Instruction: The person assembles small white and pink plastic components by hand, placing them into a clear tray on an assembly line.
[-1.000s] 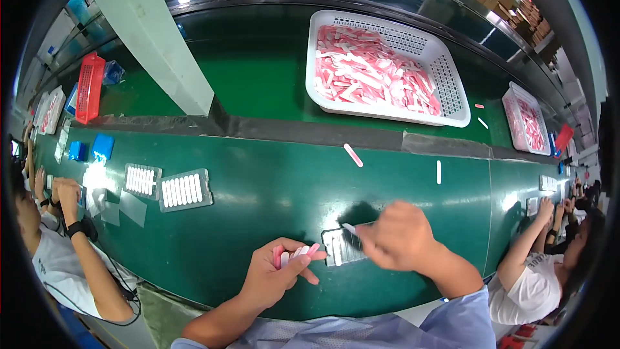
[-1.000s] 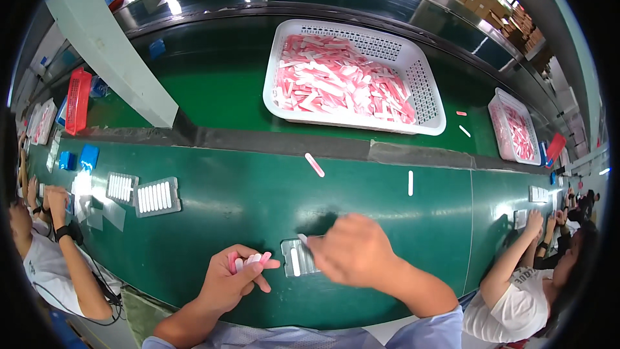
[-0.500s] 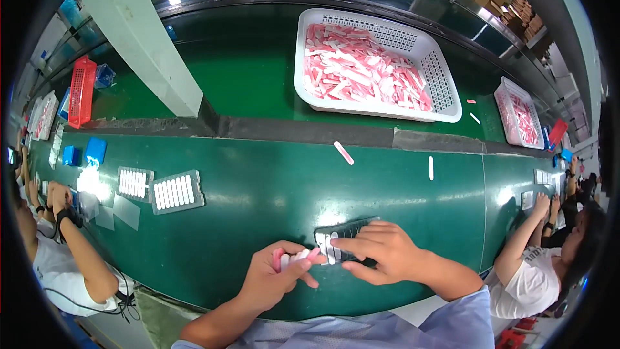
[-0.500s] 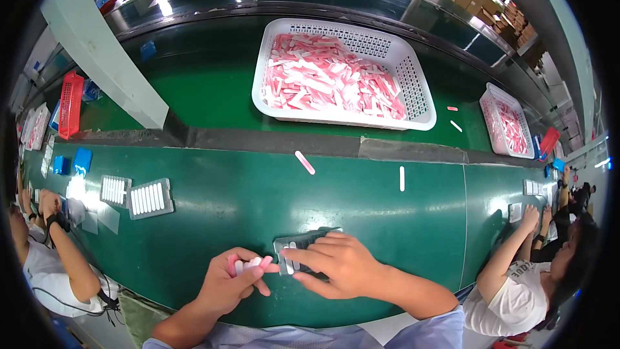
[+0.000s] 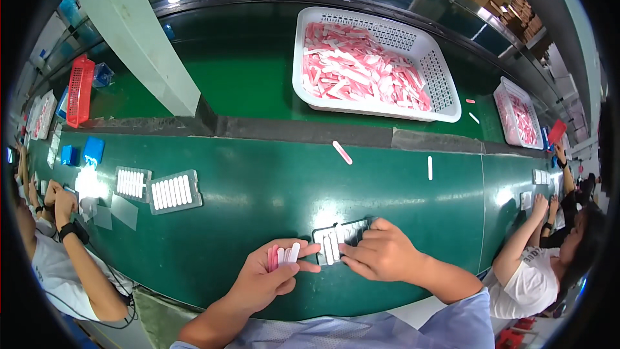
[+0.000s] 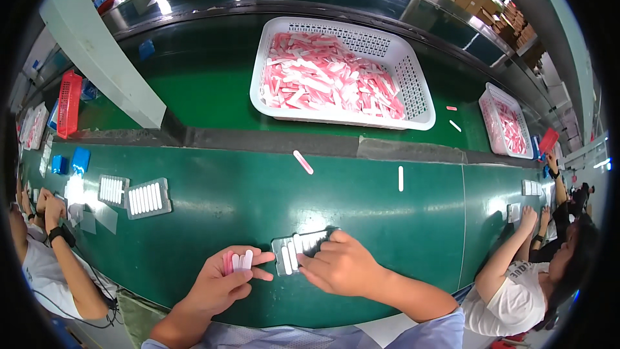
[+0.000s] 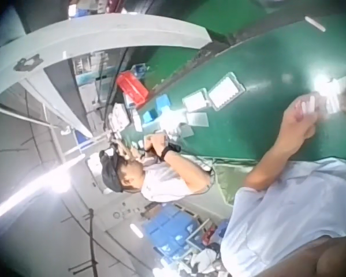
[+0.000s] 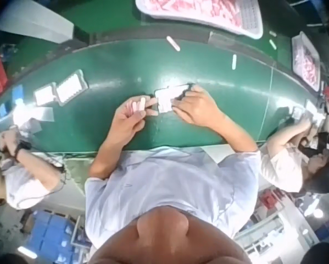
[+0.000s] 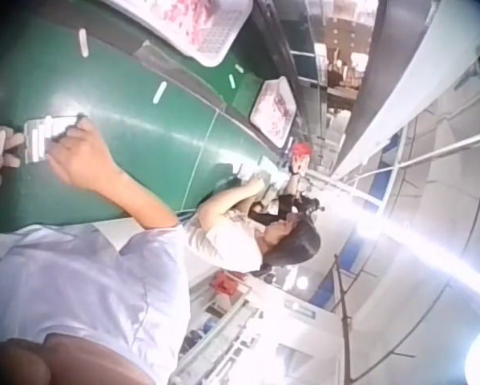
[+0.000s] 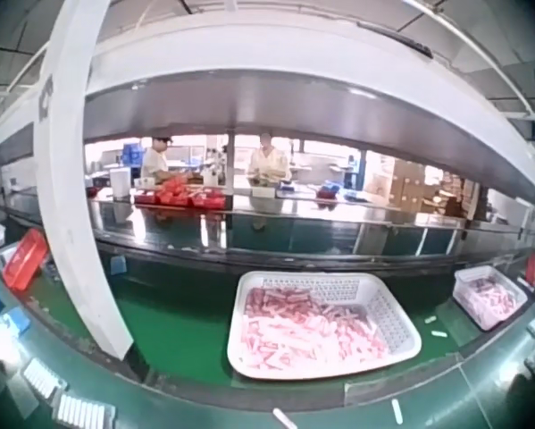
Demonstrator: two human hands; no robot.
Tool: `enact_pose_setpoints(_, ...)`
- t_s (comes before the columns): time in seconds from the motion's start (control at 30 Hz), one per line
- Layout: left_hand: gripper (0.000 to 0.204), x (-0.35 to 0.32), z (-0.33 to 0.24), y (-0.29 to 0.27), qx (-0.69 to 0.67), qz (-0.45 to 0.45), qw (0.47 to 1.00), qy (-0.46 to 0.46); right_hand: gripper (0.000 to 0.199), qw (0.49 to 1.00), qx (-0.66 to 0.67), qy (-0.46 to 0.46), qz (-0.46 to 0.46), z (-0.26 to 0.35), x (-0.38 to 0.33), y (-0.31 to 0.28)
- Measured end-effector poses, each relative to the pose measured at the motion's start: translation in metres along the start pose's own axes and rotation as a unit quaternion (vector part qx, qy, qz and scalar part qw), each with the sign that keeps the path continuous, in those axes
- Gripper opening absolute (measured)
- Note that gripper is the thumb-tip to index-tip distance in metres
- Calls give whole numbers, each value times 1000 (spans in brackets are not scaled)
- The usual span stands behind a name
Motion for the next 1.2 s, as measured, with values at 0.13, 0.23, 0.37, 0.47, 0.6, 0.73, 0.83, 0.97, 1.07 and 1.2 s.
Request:
enact_pose_setpoints(0.13, 37, 2, -5, 4, -2, 17, 1000, 24, 12, 993, 109, 40, -8, -13, 4, -11)
enact_pose_setpoints(0.23, 43, 3, -5, 11, 34, 45, 998, 41, 14, 975, 177, 119, -58, -20, 10, -21)
enact_pose_setpoints(0.37, 60, 5, -5, 37, 83, 131, 983, 94, 15, 947, 280, 144, -67, -7, 32, -16)
enact_pose_setpoints(0.47, 67, 4, -1, 46, 133, 163, 972, 99, 13, 932, 330, 150, -1, -3, 36, -1)
enact_pose_setpoints(0.6, 69, 2, -1, 46, 151, 156, 972, 86, 11, 920, 366, 134, 43, 0, 37, 12)
enact_pose_setpoints(0.73, 65, 4, 1, 46, 191, 159, 968, 35, 16, 934, 351, 66, -26, 6, 39, 11)
enact_pose_setpoints(0.83, 66, 3, 5, 42, 182, 170, 968, -2, 17, 939, 334, 82, -8, 12, 43, 6)
enact_pose_setpoints(0.97, 66, -1, 0, 50, 168, 222, 958, -67, 20, 944, 330, -6, -18, 25, 39, 4)
enact_pose_setpoints(1.07, 65, -1, -5, 47, 152, 239, 956, -75, 14, 937, 342, 24, -66, 19, 38, -2)
enact_pose_setpoints(1.2, 66, -4, 0, 51, 143, 250, 955, -76, 18, 911, 408, 59, 11, 19, 46, 0)
Point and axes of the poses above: each hand's wrist, its own x-axis towards the middle knuckle, its own y-axis out of the palm, z = x × y, the point moved 9 cm from there along x, towards the middle knuckle, and after that the axes turned 3 degrees about x, right-handed, at the moved point
